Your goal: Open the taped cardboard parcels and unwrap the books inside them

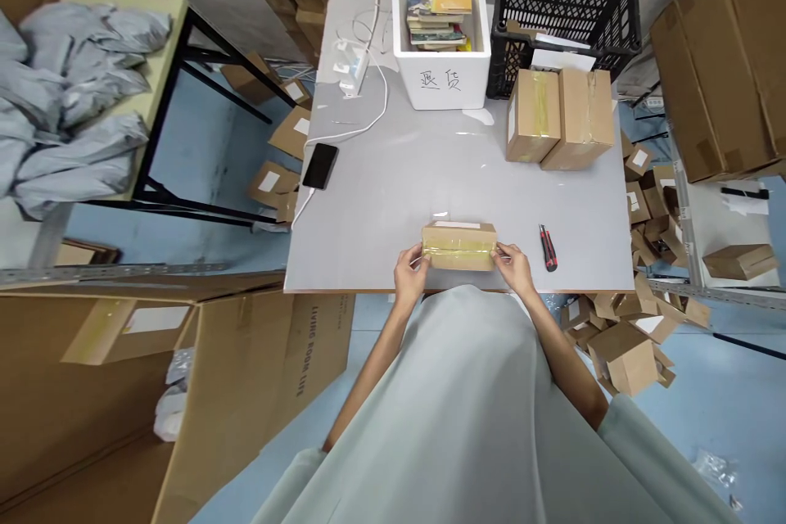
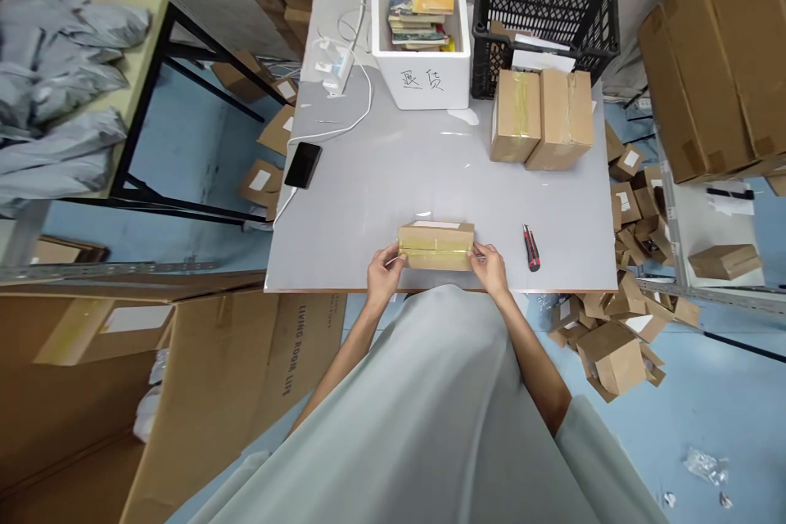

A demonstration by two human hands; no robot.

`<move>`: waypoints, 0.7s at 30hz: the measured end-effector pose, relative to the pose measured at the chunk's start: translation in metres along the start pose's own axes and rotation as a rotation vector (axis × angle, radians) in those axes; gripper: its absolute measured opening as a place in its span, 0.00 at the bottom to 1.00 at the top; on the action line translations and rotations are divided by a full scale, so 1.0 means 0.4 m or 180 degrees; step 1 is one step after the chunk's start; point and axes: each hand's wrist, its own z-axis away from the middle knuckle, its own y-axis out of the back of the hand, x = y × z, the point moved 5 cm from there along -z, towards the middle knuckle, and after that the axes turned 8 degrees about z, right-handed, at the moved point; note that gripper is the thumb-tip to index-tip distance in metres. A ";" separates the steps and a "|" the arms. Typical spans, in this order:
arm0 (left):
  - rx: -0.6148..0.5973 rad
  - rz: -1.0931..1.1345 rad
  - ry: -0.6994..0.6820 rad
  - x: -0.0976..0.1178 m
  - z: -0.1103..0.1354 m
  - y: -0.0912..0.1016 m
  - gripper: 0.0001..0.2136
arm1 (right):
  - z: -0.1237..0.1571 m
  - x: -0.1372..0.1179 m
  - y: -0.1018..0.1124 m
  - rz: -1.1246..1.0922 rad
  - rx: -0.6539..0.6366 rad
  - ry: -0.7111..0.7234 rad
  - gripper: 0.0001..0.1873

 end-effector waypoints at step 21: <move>-0.0242 0.0005 0.0431 -0.065 -0.031 -0.019 0.19 | -0.066 0.246 0.183 0.1439 0.0821 -0.0819 0.26</move>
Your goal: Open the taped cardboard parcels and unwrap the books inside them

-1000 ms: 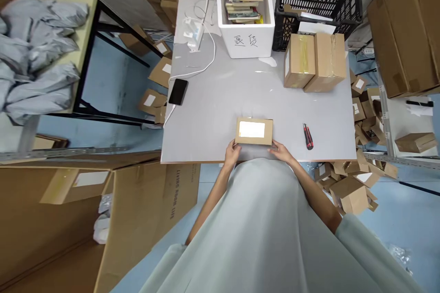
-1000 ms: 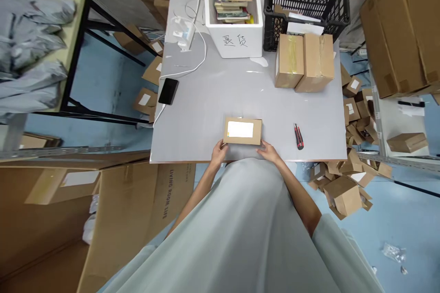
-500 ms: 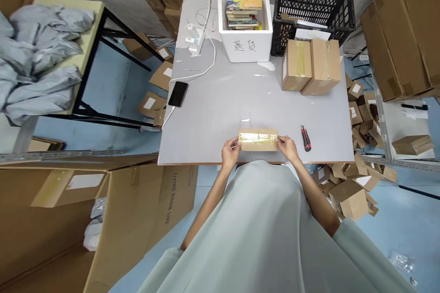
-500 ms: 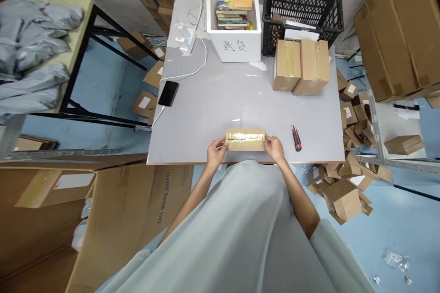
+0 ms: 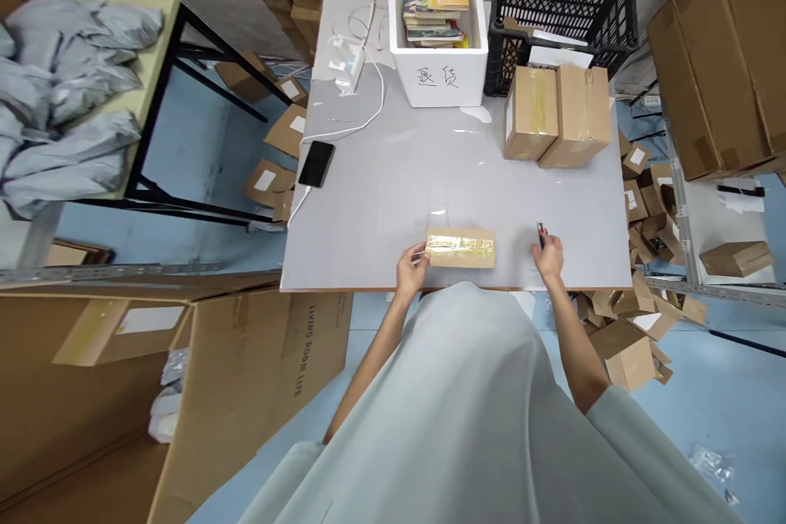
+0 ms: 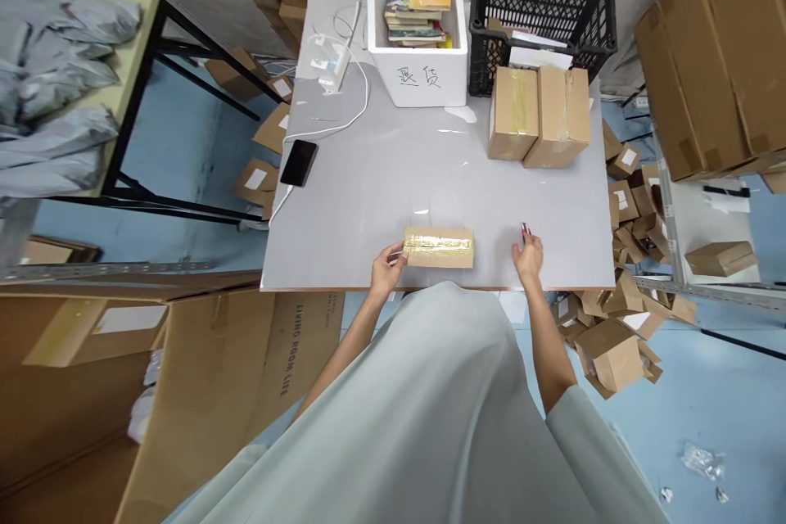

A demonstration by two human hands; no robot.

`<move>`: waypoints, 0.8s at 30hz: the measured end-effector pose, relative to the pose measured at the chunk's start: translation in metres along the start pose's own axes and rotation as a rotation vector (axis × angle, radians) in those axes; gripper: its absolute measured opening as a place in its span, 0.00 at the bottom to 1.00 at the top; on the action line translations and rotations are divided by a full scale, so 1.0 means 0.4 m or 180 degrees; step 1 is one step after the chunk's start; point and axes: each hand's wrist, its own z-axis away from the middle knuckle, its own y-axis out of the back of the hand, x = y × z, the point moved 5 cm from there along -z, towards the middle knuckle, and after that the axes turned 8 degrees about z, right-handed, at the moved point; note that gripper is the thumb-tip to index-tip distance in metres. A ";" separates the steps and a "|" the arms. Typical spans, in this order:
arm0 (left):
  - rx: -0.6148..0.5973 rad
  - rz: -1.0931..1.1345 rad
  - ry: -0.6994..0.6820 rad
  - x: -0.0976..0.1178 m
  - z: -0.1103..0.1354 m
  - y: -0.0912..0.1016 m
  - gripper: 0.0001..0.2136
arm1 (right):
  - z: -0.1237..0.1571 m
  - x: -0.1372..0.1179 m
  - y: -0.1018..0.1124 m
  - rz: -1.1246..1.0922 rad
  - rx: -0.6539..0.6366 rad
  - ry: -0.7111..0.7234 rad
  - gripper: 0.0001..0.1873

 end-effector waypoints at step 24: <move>0.0011 0.0003 -0.0037 0.000 -0.003 -0.012 0.23 | 0.111 -0.244 0.018 -0.0903 -0.0685 0.0936 0.22</move>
